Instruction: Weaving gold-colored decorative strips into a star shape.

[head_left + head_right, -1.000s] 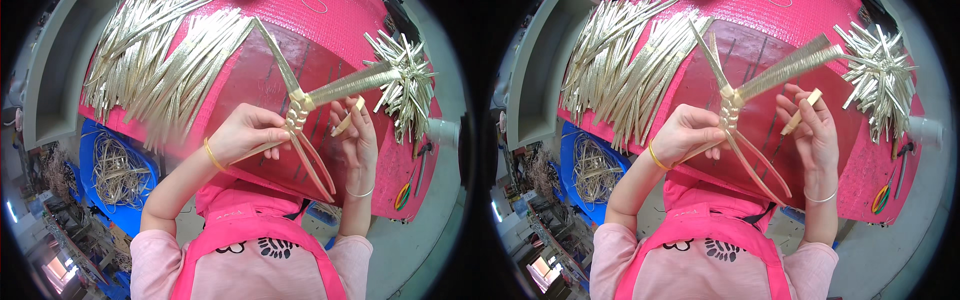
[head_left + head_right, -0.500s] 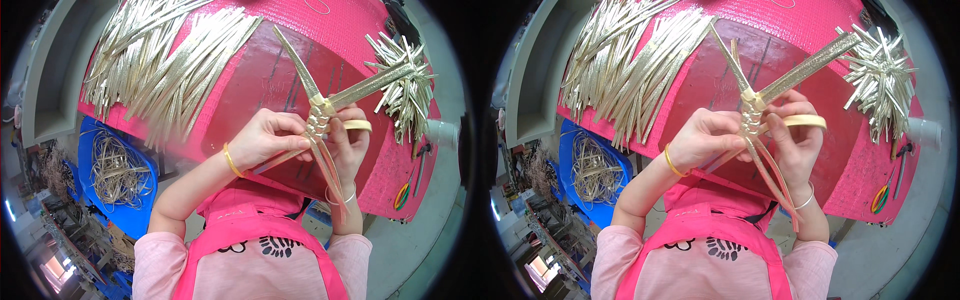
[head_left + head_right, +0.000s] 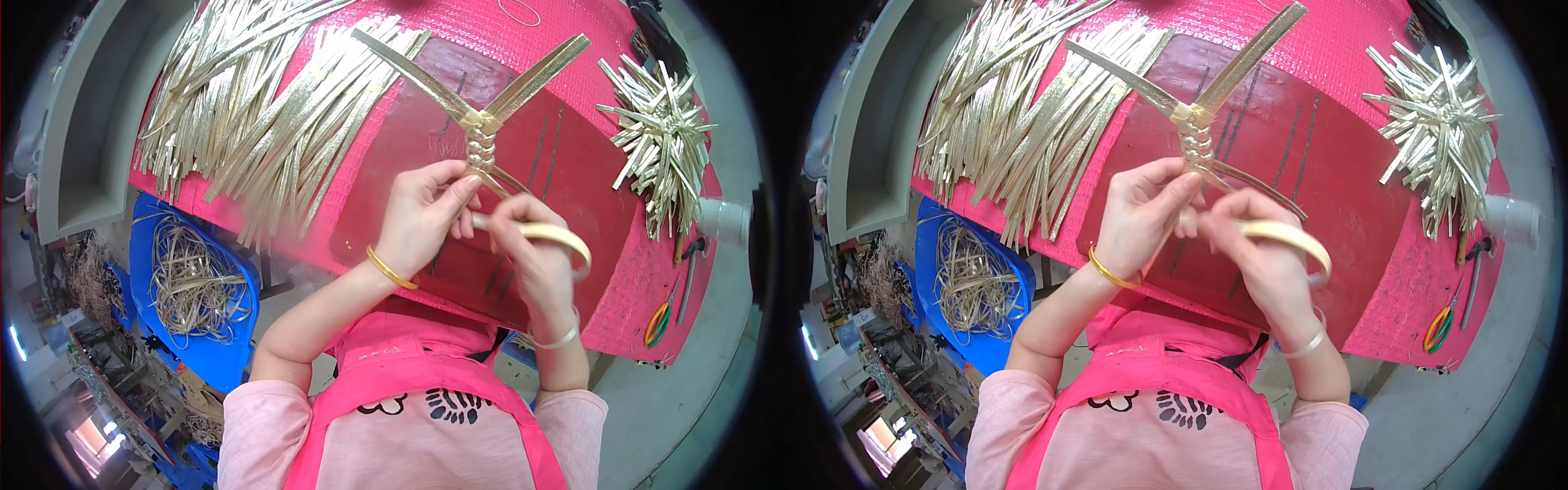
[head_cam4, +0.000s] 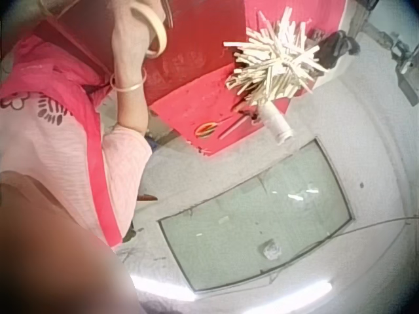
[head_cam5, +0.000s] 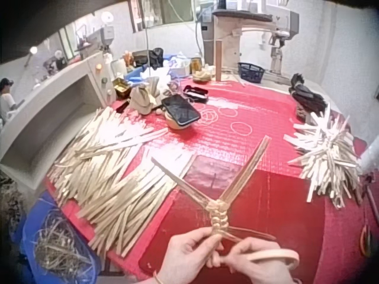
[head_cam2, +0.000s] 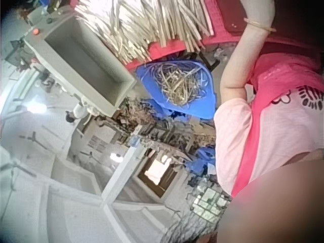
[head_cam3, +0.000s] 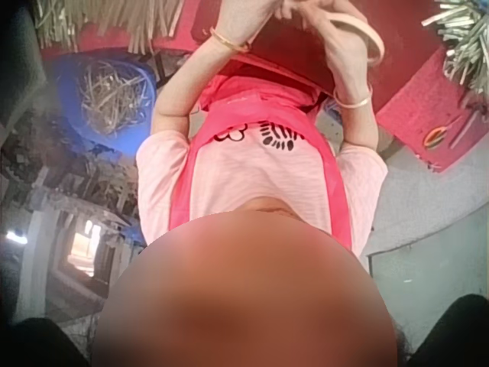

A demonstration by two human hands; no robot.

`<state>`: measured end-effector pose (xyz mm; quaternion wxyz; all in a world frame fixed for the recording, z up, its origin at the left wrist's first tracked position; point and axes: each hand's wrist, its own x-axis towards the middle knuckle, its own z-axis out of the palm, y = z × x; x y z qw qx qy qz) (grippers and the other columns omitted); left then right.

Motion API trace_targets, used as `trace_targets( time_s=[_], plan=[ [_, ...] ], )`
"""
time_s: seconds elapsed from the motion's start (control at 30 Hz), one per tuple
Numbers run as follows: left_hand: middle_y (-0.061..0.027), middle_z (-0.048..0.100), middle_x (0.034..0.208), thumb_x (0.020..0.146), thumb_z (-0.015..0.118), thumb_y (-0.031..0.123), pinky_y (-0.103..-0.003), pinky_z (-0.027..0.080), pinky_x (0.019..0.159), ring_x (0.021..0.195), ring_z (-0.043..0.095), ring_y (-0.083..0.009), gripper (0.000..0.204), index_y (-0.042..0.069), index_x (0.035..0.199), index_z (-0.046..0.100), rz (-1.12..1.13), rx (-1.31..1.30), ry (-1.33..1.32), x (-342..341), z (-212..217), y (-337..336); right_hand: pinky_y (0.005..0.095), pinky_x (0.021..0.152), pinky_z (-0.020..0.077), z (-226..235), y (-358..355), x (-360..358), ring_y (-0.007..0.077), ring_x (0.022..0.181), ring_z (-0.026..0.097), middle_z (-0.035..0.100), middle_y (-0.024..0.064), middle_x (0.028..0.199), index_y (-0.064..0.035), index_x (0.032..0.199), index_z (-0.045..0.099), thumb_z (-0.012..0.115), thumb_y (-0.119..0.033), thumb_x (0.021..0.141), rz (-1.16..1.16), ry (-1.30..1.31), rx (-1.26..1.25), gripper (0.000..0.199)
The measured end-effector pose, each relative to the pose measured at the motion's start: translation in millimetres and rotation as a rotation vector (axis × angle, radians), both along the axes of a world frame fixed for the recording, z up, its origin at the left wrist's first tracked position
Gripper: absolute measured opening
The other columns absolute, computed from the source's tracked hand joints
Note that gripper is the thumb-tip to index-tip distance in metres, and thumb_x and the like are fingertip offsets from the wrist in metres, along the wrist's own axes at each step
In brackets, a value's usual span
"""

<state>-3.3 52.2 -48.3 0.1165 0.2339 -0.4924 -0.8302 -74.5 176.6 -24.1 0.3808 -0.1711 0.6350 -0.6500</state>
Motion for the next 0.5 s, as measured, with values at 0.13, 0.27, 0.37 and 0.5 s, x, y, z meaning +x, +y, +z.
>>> trace_targets(
  time_s=[0.13,0.27,0.37,0.5],
  plan=[
    [-0.0031,0.052,0.065,0.084,0.042,0.007,-0.017,0.038,0.045,0.053,0.049,-0.0056,0.019,-0.006,0.095,0.051,-0.057,0.024,0.021,4,6,4,0.0178,0.05,0.0358,-18,-14,1,0.0053,0.055,0.046,0.052,0.0005,0.062,0.0,0.074,0.053,0.058,-0.009,0.076,-0.146,-0.072,-0.078,0.011],
    [-0.0032,0.052,0.065,0.084,0.041,0.006,-0.017,0.038,0.045,0.052,0.049,-0.0061,0.019,-0.005,0.096,0.051,-0.041,0.044,0.018,6,8,5,0.0199,0.047,0.0373,-14,-21,3,0.0074,0.05,0.047,0.051,0.0027,0.06,0.0015,0.073,0.051,0.057,-0.009,0.077,-0.172,-0.145,-0.164,0.012],
    [-0.0036,0.052,0.065,0.084,0.04,0.005,-0.017,0.038,0.046,0.053,0.05,-0.0067,0.02,-0.006,0.096,0.051,-0.035,0.044,0.015,8,9,8,0.0213,0.045,0.0378,-11,-24,4,0.0082,0.048,0.047,0.051,0.0037,0.059,0.0021,0.072,0.05,0.056,-0.008,0.077,-0.168,-0.185,-0.211,0.013],
    [-0.0048,0.053,0.065,0.084,0.042,0.008,-0.017,0.038,0.043,0.05,0.05,-0.0075,0.02,-0.006,0.095,0.051,0.018,-0.067,0.023,11,5,10,0.0211,0.045,0.0383,-15,-23,4,0.0079,0.049,0.048,0.052,0.005,0.059,0.0023,0.071,0.049,0.056,-0.007,0.077,-0.117,0.202,-0.029,0.013]
  ],
)
